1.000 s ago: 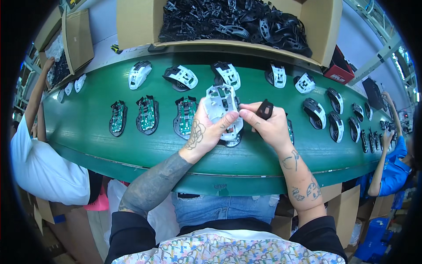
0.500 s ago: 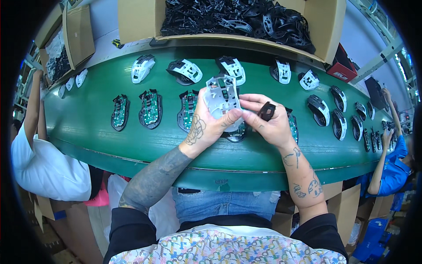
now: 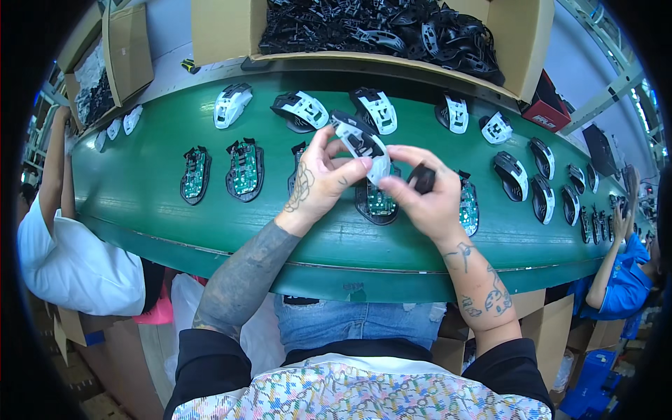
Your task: The person assembles small electronic devices by attaching black plastic components to white housings containing circuit boards. They repeatedly pick up a black part, align it with a white housing on the green table, press them together, and place the assembled unit back on the table. The process is repeated for multiple units in a continuous sequence.
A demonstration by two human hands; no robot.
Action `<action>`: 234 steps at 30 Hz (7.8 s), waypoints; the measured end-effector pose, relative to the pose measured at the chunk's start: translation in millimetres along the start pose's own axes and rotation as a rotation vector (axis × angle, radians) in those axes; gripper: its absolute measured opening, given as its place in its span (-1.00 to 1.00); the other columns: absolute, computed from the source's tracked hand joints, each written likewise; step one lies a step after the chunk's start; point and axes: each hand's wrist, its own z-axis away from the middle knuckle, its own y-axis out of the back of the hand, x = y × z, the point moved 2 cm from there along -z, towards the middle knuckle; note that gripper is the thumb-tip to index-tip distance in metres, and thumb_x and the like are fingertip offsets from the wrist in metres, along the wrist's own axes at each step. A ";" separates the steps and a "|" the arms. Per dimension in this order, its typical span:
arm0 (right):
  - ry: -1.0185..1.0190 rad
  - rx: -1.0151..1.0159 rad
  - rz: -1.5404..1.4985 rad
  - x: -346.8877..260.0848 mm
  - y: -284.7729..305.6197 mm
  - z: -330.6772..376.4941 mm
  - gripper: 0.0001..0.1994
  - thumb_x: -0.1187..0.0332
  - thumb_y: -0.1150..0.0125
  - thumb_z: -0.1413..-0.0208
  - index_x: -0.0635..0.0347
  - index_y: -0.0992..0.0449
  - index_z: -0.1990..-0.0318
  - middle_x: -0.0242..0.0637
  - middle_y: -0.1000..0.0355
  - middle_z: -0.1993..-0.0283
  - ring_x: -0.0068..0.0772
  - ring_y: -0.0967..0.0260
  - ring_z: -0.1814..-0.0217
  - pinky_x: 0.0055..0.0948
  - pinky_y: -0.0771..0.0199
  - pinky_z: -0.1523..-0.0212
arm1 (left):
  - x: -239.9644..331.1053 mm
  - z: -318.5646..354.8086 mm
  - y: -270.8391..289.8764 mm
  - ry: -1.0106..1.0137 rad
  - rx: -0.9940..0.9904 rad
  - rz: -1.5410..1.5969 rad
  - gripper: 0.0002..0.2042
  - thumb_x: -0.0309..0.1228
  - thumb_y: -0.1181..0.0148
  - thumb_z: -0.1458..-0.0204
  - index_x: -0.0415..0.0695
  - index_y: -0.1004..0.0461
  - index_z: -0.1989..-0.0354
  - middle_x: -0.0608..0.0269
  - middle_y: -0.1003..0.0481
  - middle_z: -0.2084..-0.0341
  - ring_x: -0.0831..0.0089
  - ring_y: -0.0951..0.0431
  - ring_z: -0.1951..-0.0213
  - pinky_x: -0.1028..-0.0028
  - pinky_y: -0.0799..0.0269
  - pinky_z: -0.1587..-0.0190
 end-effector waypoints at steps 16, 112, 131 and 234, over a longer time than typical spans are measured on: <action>-0.647 -0.188 -0.828 17.6 0.1 -9.1 -0.66 0.48 0.02 -0.22 0.28 -0.20 -0.14 -0.11 -0.40 -0.01 -0.34 -0.46 0.06 -0.48 -0.55 0.16 | 1.5 0.7 6.6 0.157 -0.034 0.263 -0.61 -0.32 -0.12 -0.03 -0.25 -0.28 0.00 0.10 -0.47 0.15 0.34 -0.55 0.14 0.37 -0.50 0.07; 0.061 0.006 0.333 1.6 -48.7 -115.7 -0.89 0.45 -0.22 -0.04 0.28 -0.55 0.28 -0.24 -0.52 0.36 -0.51 -0.45 0.42 -0.55 -0.44 0.35 | 149.4 -46.1 626.9 -0.122 0.951 -1.891 -0.27 0.08 -0.23 0.13 -0.20 -0.26 -0.12 -0.16 -0.39 0.02 -0.06 -0.36 -0.05 0.18 -0.28 -0.09; -0.315 0.009 -0.183 35.9 -88.5 -233.3 -0.62 0.45 -0.17 -0.01 0.34 -0.42 -0.03 -0.24 -0.52 0.33 -0.44 -0.50 0.30 -0.53 -0.51 0.24 | 141.4 45.5 334.7 -0.173 0.140 0.249 -0.49 -0.23 0.17 -0.20 -0.25 -0.04 -0.26 -0.10 -0.23 -0.15 0.03 -0.27 -0.17 0.24 -0.34 -0.15; 0.397 0.119 0.548 -36.5 -111.8 -18.8 -0.71 0.54 -0.28 0.11 0.19 -0.56 0.14 -0.25 -0.48 0.32 -0.32 -0.47 0.41 -0.45 -0.49 0.43 | 23.8 16.0 91.4 -0.177 0.100 0.283 -0.37 -0.53 -0.30 0.09 -0.21 -0.07 -0.13 0.19 -0.29 0.04 0.39 -0.40 0.01 0.41 -0.35 -0.06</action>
